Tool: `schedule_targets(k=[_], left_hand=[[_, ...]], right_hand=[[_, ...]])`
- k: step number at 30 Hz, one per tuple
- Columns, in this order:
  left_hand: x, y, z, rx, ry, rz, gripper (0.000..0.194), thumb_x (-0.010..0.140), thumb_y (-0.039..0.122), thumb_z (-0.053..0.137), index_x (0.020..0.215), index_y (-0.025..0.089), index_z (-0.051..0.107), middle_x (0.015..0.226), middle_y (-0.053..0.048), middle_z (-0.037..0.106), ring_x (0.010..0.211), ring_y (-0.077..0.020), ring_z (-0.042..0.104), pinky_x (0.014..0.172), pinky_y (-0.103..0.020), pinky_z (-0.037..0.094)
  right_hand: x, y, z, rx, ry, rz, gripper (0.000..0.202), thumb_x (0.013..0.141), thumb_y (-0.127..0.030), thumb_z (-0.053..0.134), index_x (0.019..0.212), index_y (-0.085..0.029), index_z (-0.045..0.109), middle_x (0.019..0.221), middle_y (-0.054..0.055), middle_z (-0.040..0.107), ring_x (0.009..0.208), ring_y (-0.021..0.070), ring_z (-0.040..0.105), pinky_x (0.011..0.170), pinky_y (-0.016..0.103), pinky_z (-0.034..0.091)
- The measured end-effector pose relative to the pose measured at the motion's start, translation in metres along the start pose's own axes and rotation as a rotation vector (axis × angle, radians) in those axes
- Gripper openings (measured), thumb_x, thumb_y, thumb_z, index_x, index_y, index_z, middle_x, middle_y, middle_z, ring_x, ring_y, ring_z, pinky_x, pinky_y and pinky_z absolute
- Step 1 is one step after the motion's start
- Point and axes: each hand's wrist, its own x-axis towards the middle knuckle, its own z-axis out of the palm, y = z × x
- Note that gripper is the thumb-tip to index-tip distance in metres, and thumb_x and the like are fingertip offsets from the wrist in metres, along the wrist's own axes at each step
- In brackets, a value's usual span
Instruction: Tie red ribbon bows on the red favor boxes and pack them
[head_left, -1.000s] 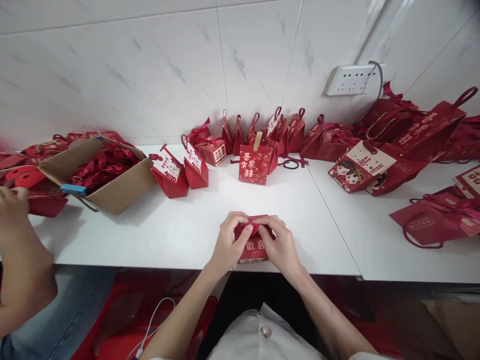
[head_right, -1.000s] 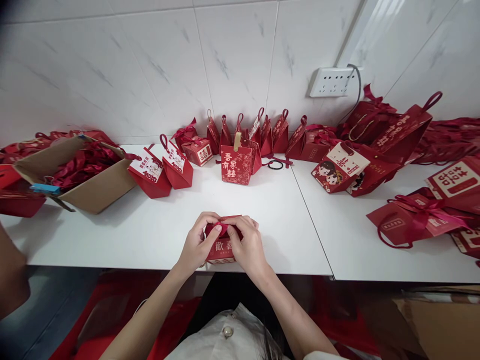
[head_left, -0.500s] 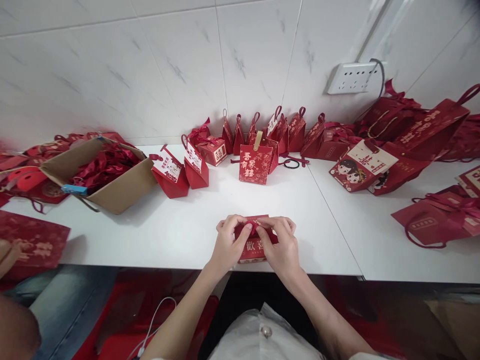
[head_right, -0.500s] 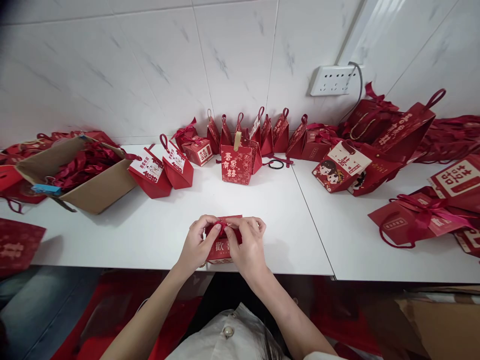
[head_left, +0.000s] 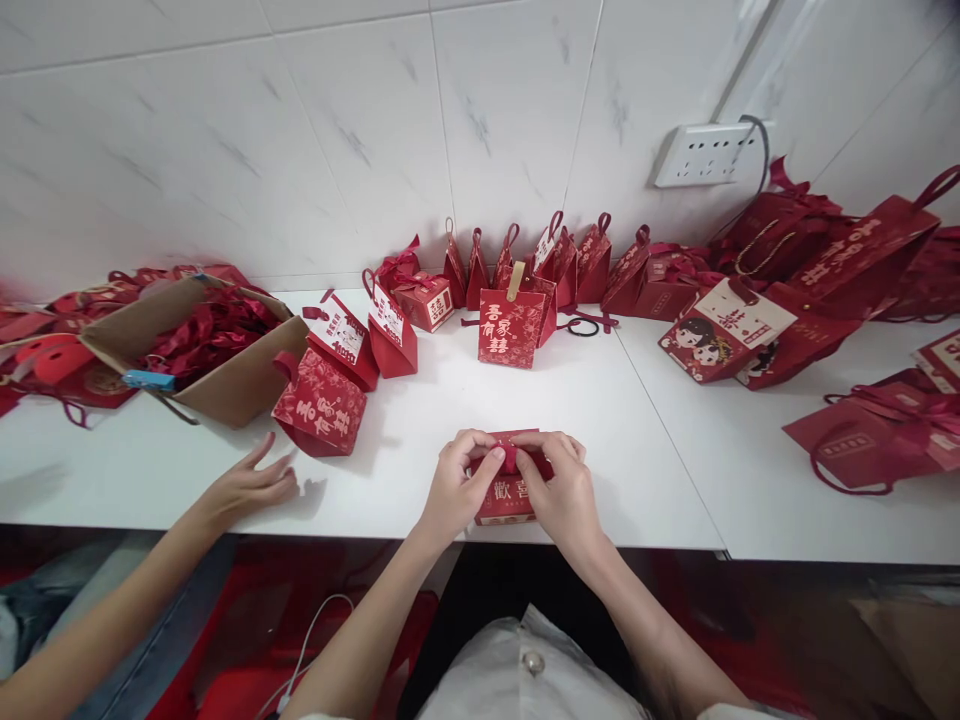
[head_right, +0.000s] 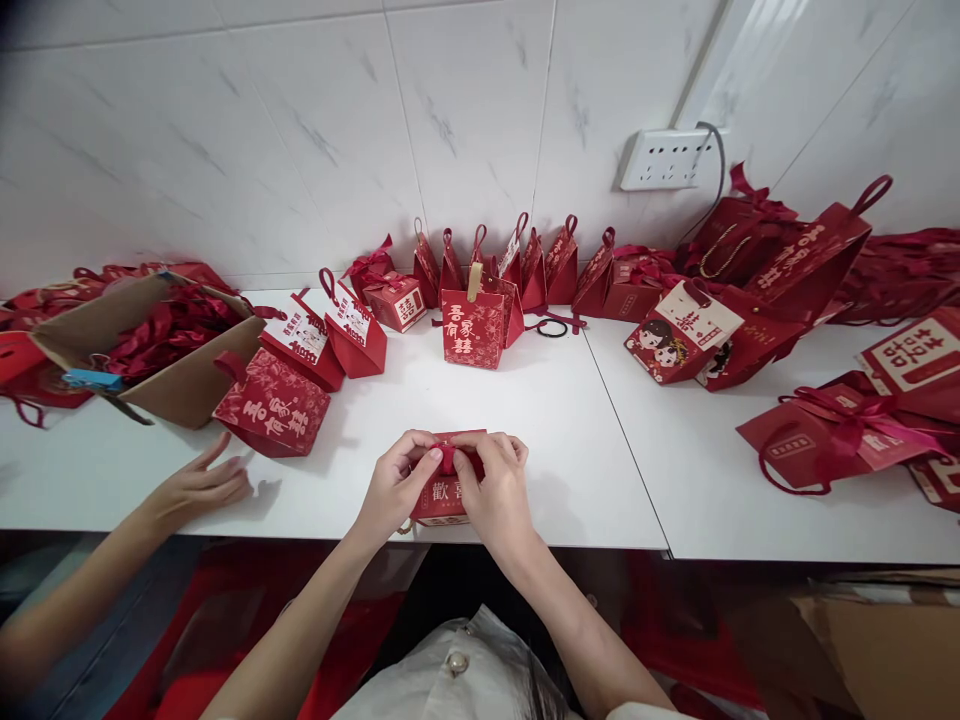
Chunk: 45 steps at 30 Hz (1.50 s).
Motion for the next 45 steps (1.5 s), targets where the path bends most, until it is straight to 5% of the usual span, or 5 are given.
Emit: schedule_targets(k=[5, 11, 23, 39, 45], left_hand=[[-0.001, -0.001, -0.001, -0.051, 0.008, -0.03, 0.019, 0.084, 0.037, 0.053, 0.08, 0.019, 0.055, 0.079, -0.001, 0.059, 0.069, -0.0133, 0.057, 0.062, -0.024, 0.046], [0.0, -0.002, -0.001, -0.065, 0.028, -0.02, 0.017, 0.083, 0.035, 0.054, 0.079, 0.019, 0.054, 0.084, -0.002, 0.06, 0.072, -0.0136, 0.057, 0.064, -0.025, 0.044], [-0.004, 0.0, -0.005, -0.012, 0.035, 0.05, 0.014, 0.083, 0.03, 0.055, 0.077, 0.018, 0.055, 0.097, -0.006, 0.062, 0.091, -0.0177, 0.059, 0.082, -0.03, 0.044], [-0.008, 0.004, -0.007, 0.089, 0.033, 0.026, 0.012, 0.081, 0.029, 0.054, 0.075, 0.019, 0.051, 0.105, -0.009, 0.068, 0.091, -0.021, 0.065, 0.076, -0.033, 0.046], [-0.009, 0.004, -0.008, 0.16, 0.045, 0.075, 0.01, 0.082, 0.028, 0.053, 0.076, 0.02, 0.051, 0.099, -0.007, 0.069, 0.093, -0.0216, 0.064, 0.084, -0.038, 0.042]], right_hand=[[-0.002, 0.0, -0.01, 0.055, -0.025, 0.01, 0.01, 0.083, -0.02, 0.053, 0.092, -0.023, 0.056, 0.09, 0.006, 0.065, 0.087, 0.0222, 0.06, 0.076, 0.039, 0.045], [-0.011, 0.003, -0.021, -0.122, -0.038, -0.168, 0.004, 0.082, -0.02, 0.059, 0.083, -0.022, 0.061, 0.1, 0.009, 0.06, 0.098, 0.0252, 0.058, 0.082, 0.044, 0.041], [-0.006, 0.004, -0.018, -0.147, -0.087, -0.163, 0.009, 0.086, -0.016, 0.055, 0.08, -0.02, 0.059, 0.094, 0.006, 0.061, 0.089, 0.0215, 0.059, 0.082, 0.042, 0.04], [-0.007, 0.002, -0.015, -0.197, -0.012, -0.229, 0.01, 0.084, -0.015, 0.059, 0.075, -0.018, 0.061, 0.089, 0.006, 0.064, 0.084, 0.0202, 0.06, 0.084, 0.042, 0.037], [-0.002, 0.004, -0.021, -0.142, -0.172, -0.147, 0.009, 0.085, -0.015, 0.056, 0.078, -0.02, 0.06, 0.093, 0.007, 0.06, 0.093, 0.023, 0.059, 0.084, 0.044, 0.04]])
